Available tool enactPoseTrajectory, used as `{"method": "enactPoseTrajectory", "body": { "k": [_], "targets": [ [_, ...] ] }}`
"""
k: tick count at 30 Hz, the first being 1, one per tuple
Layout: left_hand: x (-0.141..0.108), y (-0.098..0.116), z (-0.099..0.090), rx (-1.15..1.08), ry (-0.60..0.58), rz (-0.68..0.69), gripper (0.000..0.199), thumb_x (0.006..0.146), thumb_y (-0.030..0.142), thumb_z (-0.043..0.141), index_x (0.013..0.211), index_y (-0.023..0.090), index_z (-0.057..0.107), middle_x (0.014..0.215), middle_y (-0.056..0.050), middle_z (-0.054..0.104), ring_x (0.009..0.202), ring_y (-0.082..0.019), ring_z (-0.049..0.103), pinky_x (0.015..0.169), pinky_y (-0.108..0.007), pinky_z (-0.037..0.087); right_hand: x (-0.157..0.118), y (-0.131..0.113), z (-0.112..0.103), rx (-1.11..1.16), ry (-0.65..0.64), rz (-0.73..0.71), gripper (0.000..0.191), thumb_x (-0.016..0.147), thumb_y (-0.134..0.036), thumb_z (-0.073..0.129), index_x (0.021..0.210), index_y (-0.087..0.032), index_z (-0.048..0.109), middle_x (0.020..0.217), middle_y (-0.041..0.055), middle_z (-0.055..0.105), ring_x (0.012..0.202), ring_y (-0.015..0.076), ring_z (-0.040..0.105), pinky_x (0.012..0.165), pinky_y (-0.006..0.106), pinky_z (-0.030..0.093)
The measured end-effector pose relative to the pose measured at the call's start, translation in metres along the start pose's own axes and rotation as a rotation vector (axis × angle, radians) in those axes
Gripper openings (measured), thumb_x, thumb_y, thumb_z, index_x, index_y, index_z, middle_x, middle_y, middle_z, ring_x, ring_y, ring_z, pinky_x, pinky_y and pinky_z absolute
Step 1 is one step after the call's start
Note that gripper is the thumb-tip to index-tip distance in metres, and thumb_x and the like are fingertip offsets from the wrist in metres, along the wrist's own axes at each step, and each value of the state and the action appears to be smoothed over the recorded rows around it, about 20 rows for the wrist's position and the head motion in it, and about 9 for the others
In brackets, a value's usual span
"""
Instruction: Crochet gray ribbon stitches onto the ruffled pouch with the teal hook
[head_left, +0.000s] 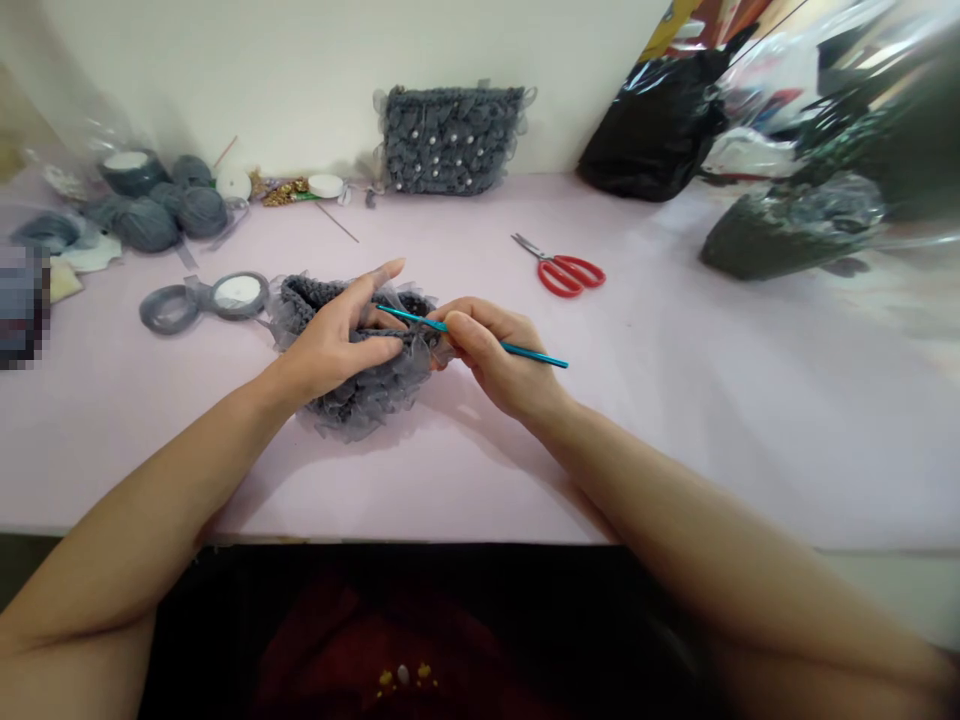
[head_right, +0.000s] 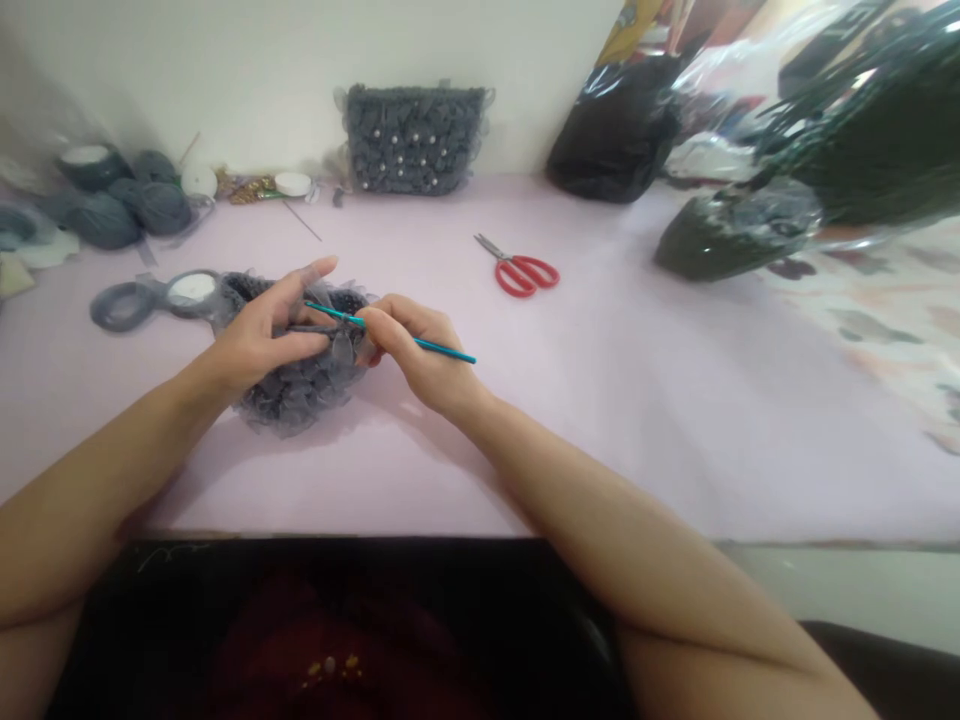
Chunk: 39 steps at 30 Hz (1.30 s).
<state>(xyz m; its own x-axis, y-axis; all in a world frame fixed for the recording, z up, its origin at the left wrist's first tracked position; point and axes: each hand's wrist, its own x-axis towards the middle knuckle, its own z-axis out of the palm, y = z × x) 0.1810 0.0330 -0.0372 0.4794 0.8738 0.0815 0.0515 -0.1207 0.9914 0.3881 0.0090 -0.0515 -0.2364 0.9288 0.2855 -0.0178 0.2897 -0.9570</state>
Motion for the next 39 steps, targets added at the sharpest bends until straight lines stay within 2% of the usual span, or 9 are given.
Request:
{"method": "enactPoseTrajectory", "body": {
  "k": [4, 8, 12, 14, 19, 21, 28, 32, 39],
  "targets": [
    [0.0, 0.003, 0.001, -0.096, 0.083, -0.082, 0.076, 0.082, 0.038, 0.074, 0.151, 0.019, 0.049, 0.085, 0.0, 0.072, 0.078, -0.016, 0.069, 0.073, -0.029, 0.054, 0.0, -0.003, 0.003, -0.07, -0.014, -0.05, 0.035, 0.099, -0.046, 0.06, 0.078, -0.019, 0.064, 0.068, -0.0008, 0.066, 0.066, 0.0116, 0.061, 0.067, 0.027, 0.051],
    [0.002, 0.005, 0.002, -0.041, 0.138, -0.119, 0.093, 0.071, 0.037, 0.085, 0.154, 0.017, 0.046, 0.078, 0.001, 0.071, 0.074, -0.017, 0.067, 0.068, -0.027, 0.053, 0.003, -0.007, 0.008, -0.123, -0.026, -0.1, 0.03, 0.1, -0.041, 0.058, 0.082, -0.019, 0.064, 0.071, -0.0002, 0.067, 0.068, 0.0118, 0.061, 0.068, 0.026, 0.052],
    [0.002, 0.003, 0.002, 0.09, 0.227, -0.022, 0.096, 0.064, 0.03, 0.088, 0.151, 0.021, 0.048, 0.133, -0.01, 0.068, 0.092, -0.017, 0.069, 0.083, -0.03, 0.057, 0.013, -0.004, 0.01, -0.122, -0.06, -0.056, 0.034, 0.1, -0.043, 0.058, 0.077, -0.019, 0.063, 0.07, 0.0, 0.065, 0.067, 0.0122, 0.06, 0.068, 0.027, 0.05],
    [0.002, 0.0, 0.003, 0.174, 0.278, 0.037, 0.096, 0.065, 0.029, 0.087, 0.152, 0.023, 0.048, 0.142, -0.009, 0.062, 0.093, -0.016, 0.068, 0.088, -0.031, 0.055, 0.021, 0.0, 0.008, -0.077, -0.084, -0.021, 0.04, 0.099, -0.05, 0.059, 0.075, -0.019, 0.062, 0.07, 0.0002, 0.064, 0.067, 0.0125, 0.058, 0.067, 0.027, 0.049],
    [0.003, -0.007, 0.0, 0.319, 0.35, 0.095, 0.1, 0.068, 0.027, 0.086, 0.157, 0.023, 0.043, 0.084, 0.003, 0.064, 0.081, -0.018, 0.066, 0.083, -0.033, 0.053, 0.038, 0.015, 0.005, 0.004, -0.162, -0.015, 0.049, 0.095, -0.062, 0.063, 0.072, -0.019, 0.063, 0.071, 0.0006, 0.06, 0.07, 0.0132, 0.055, 0.065, 0.027, 0.044],
    [0.003, -0.006, -0.002, 0.317, 0.343, 0.071, 0.1, 0.068, 0.025, 0.086, 0.158, 0.023, 0.042, 0.085, 0.003, 0.066, 0.083, -0.018, 0.067, 0.084, -0.033, 0.054, 0.043, 0.022, 0.006, 0.04, -0.168, -0.009, 0.047, 0.095, -0.057, 0.066, 0.068, -0.018, 0.062, 0.071, 0.0003, 0.06, 0.069, 0.0123, 0.053, 0.064, 0.026, 0.041],
    [0.007, -0.004, -0.007, 0.142, 0.166, -0.041, 0.11, 0.066, 0.03, 0.087, 0.162, 0.021, 0.034, 0.131, -0.01, 0.068, 0.106, -0.022, 0.072, 0.091, -0.034, 0.059, 0.04, 0.031, 0.008, 0.246, -0.116, 0.1, 0.049, 0.091, -0.054, 0.072, 0.062, -0.018, 0.056, 0.066, -0.0015, 0.054, 0.063, 0.0105, 0.046, 0.062, 0.026, 0.037],
    [0.008, -0.006, -0.014, 0.022, 0.079, -0.051, 0.099, 0.074, 0.03, 0.08, 0.161, 0.017, 0.035, 0.112, -0.009, 0.072, 0.104, -0.022, 0.072, 0.085, -0.03, 0.059, 0.037, 0.027, 0.007, 0.261, -0.099, 0.133, 0.052, 0.088, -0.058, 0.074, 0.062, -0.018, 0.053, 0.066, -0.0021, 0.05, 0.063, 0.0106, 0.044, 0.062, 0.027, 0.035],
    [0.01, -0.005, -0.014, -0.155, 0.093, -0.133, 0.096, 0.072, 0.024, 0.079, 0.158, 0.016, 0.037, 0.078, 0.004, 0.067, 0.072, -0.012, 0.063, 0.07, -0.024, 0.05, 0.034, 0.032, 0.005, 0.271, -0.139, 0.076, 0.053, 0.087, -0.065, 0.075, 0.068, -0.018, 0.059, 0.07, -0.0006, 0.057, 0.068, 0.0119, 0.05, 0.066, 0.028, 0.039]
  ]
}}
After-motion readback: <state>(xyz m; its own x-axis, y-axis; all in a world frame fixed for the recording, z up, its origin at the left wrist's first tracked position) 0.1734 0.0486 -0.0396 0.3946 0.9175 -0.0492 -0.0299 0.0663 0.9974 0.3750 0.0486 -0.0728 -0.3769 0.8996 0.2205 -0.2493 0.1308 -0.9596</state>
